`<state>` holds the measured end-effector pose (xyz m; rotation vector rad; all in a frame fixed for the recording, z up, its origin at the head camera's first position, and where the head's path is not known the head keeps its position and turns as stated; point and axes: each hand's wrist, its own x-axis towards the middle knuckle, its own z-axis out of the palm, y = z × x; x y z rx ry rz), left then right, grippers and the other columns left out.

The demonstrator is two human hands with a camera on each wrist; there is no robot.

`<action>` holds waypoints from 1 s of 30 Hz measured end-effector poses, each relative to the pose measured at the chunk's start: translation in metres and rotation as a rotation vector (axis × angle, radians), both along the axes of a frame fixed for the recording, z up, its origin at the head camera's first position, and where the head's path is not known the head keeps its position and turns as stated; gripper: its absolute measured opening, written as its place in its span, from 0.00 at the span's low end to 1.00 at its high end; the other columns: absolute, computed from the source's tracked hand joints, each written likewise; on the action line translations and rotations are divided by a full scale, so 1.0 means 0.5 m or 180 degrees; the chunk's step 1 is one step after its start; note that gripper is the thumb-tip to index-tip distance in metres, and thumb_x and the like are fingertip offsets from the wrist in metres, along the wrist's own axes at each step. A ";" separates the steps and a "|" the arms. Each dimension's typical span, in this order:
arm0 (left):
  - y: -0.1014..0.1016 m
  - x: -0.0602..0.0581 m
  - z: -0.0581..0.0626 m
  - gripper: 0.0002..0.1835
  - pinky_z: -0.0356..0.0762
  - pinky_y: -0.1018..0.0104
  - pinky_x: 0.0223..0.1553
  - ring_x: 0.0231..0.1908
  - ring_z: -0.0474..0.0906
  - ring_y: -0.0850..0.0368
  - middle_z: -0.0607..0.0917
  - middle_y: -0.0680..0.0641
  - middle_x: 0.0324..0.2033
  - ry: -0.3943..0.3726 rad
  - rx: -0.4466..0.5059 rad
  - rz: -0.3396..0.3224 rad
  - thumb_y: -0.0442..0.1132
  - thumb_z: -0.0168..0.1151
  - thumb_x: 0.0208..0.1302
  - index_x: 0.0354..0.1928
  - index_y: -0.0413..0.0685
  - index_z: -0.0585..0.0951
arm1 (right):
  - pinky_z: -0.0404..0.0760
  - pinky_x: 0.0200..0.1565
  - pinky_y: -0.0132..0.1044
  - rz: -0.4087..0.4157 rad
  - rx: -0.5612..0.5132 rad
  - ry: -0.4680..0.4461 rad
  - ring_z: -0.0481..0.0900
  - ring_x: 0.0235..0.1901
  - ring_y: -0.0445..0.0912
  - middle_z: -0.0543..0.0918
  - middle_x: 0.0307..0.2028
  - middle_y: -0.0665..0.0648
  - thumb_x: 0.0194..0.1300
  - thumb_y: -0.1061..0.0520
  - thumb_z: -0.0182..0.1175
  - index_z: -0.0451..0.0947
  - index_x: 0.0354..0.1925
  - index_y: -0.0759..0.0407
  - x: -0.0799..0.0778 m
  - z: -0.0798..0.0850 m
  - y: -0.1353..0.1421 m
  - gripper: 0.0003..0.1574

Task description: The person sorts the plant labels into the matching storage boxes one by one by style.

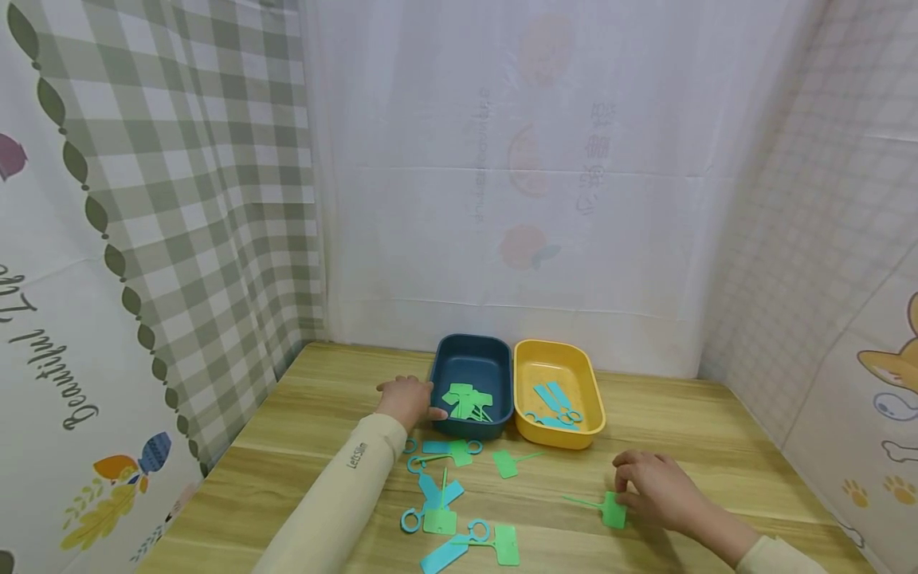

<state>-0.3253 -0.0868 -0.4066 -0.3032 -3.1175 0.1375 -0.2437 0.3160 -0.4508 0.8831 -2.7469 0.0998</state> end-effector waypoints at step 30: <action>0.003 0.003 0.004 0.37 0.77 0.35 0.49 0.53 0.78 0.36 0.83 0.38 0.52 -0.0010 0.0004 -0.0005 0.69 0.60 0.59 0.61 0.50 0.79 | 0.80 0.37 0.53 0.0194 -0.0357 -0.0091 0.84 0.38 0.53 0.85 0.44 0.56 0.56 0.55 0.73 0.81 0.23 0.43 -0.023 0.077 -0.122 0.11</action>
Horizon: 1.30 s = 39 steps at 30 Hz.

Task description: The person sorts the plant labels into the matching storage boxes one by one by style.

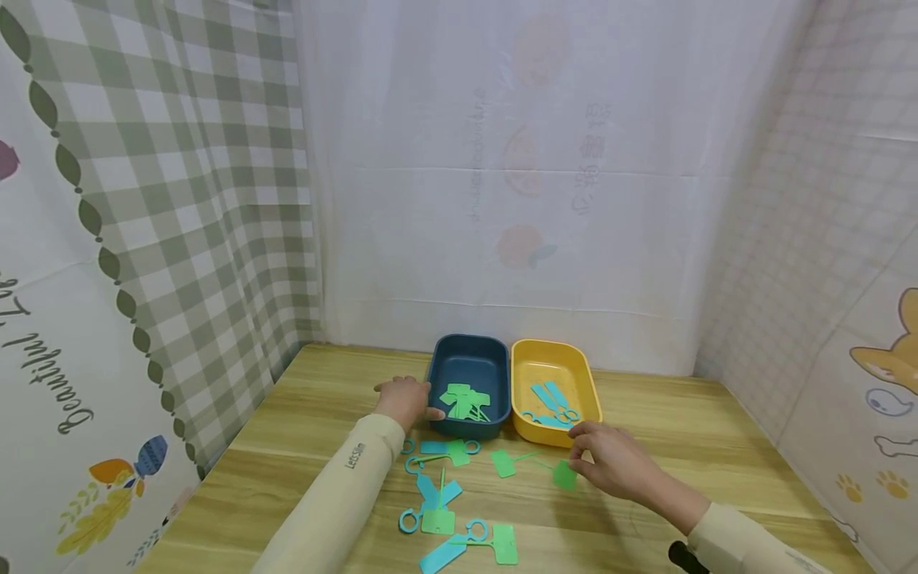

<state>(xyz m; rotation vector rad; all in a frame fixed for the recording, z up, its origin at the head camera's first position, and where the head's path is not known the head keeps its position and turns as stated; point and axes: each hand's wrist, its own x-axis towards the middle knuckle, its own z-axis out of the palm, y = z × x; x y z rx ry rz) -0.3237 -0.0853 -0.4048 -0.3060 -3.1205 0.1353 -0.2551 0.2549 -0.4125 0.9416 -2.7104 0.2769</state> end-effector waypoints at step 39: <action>0.000 0.006 0.002 0.37 0.78 0.36 0.48 0.51 0.79 0.37 0.84 0.38 0.51 0.0051 0.0033 -0.0037 0.68 0.61 0.59 0.63 0.50 0.79 | 0.59 0.22 0.35 -0.1431 -0.1449 -0.0775 0.63 0.16 0.45 0.60 0.10 0.48 0.67 0.54 0.61 0.71 0.11 0.55 -0.147 0.021 -0.252 0.27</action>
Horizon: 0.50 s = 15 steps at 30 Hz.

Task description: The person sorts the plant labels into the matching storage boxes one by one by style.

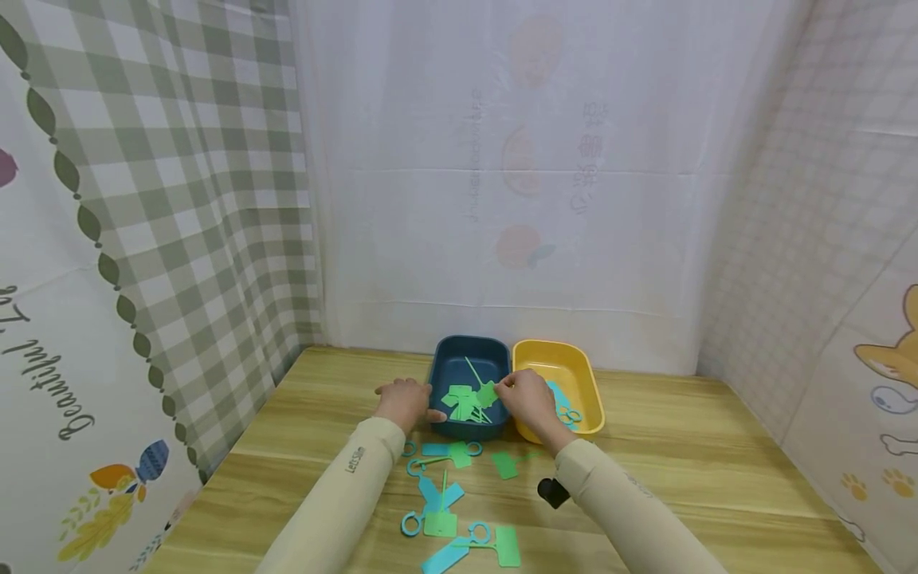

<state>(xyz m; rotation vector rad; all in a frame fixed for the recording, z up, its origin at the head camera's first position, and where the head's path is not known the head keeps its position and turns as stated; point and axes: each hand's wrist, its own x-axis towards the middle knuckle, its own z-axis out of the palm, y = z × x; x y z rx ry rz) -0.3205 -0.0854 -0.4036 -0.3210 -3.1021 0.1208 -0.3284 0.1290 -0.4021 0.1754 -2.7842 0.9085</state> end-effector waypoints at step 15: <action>-0.002 -0.009 -0.003 0.38 0.76 0.34 0.49 0.54 0.77 0.36 0.82 0.38 0.54 -0.0073 0.0014 0.0018 0.68 0.60 0.59 0.64 0.50 0.78 | 0.70 0.53 0.70 0.0234 0.1095 -0.0473 0.68 0.61 0.70 0.68 0.65 0.74 0.62 0.38 0.66 0.68 0.67 0.71 -0.025 0.012 0.136 0.49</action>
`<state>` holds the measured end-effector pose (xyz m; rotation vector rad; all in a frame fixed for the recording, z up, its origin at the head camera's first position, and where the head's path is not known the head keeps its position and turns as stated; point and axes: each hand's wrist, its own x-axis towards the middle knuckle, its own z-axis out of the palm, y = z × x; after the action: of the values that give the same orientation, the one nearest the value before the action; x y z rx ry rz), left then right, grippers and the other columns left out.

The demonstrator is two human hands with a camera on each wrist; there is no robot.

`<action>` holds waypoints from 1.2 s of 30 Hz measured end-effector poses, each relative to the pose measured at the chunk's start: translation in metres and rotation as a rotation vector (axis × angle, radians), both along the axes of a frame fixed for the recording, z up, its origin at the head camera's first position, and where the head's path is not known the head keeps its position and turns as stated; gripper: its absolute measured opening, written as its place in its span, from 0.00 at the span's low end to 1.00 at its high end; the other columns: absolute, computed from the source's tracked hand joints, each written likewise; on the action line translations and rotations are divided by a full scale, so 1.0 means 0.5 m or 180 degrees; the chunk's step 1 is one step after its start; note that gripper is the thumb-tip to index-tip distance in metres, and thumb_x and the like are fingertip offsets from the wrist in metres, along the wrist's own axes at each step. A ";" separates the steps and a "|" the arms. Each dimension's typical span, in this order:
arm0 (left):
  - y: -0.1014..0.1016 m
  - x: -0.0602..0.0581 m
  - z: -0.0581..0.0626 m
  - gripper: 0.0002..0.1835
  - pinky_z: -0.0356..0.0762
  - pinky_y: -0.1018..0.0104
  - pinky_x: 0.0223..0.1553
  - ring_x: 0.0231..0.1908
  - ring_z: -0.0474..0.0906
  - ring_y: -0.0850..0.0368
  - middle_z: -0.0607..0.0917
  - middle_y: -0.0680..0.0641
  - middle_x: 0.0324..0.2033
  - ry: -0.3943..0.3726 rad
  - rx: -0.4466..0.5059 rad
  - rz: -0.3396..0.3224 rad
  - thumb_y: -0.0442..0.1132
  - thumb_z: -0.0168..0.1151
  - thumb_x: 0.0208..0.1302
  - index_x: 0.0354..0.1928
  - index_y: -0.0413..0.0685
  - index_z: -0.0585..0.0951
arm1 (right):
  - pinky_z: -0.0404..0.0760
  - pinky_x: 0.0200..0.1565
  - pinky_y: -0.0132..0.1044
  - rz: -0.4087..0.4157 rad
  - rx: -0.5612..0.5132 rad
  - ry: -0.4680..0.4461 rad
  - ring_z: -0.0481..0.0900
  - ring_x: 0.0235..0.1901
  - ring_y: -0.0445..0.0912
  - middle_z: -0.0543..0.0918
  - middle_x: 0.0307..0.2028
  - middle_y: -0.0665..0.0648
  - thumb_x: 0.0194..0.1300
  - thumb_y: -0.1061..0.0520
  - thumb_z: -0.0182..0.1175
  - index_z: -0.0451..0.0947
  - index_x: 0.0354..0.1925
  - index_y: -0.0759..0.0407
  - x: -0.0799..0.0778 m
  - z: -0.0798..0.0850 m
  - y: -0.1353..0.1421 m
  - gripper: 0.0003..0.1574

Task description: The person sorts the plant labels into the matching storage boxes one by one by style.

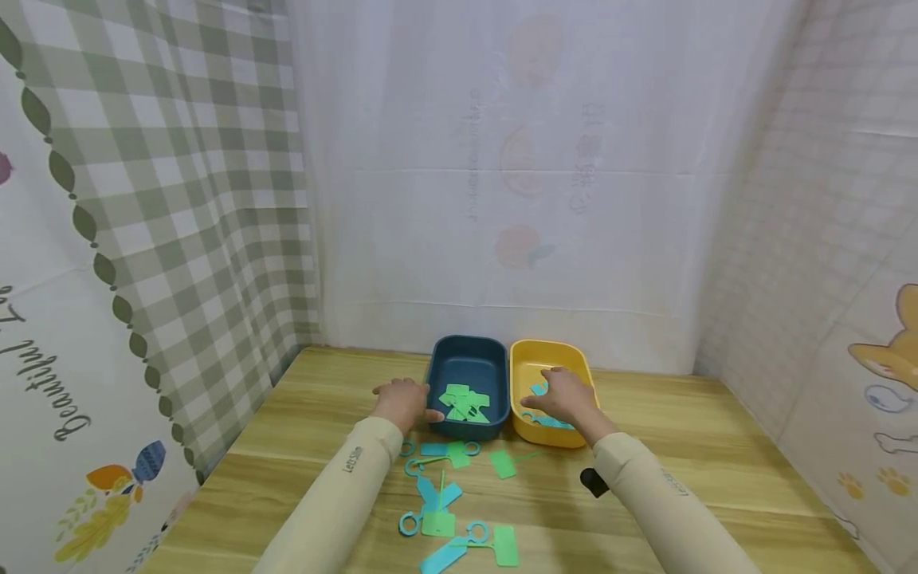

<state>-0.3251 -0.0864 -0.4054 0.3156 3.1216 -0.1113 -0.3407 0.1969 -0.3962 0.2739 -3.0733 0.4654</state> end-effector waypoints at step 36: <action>-0.136 -0.048 -0.021 0.28 0.69 0.41 0.61 0.62 0.71 0.38 0.76 0.35 0.62 -0.0498 0.1046 -0.0255 0.50 0.62 0.69 0.63 0.38 0.75 | 0.73 0.54 0.61 0.0139 -0.0195 -0.0733 0.77 0.52 0.63 0.80 0.53 0.70 0.58 0.42 0.72 0.76 0.57 0.67 0.019 -0.018 0.172 0.39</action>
<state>-0.3493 -0.1545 -0.4161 0.4276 2.9618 0.4097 -0.3312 0.2831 -0.4054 0.3069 -3.2735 0.6343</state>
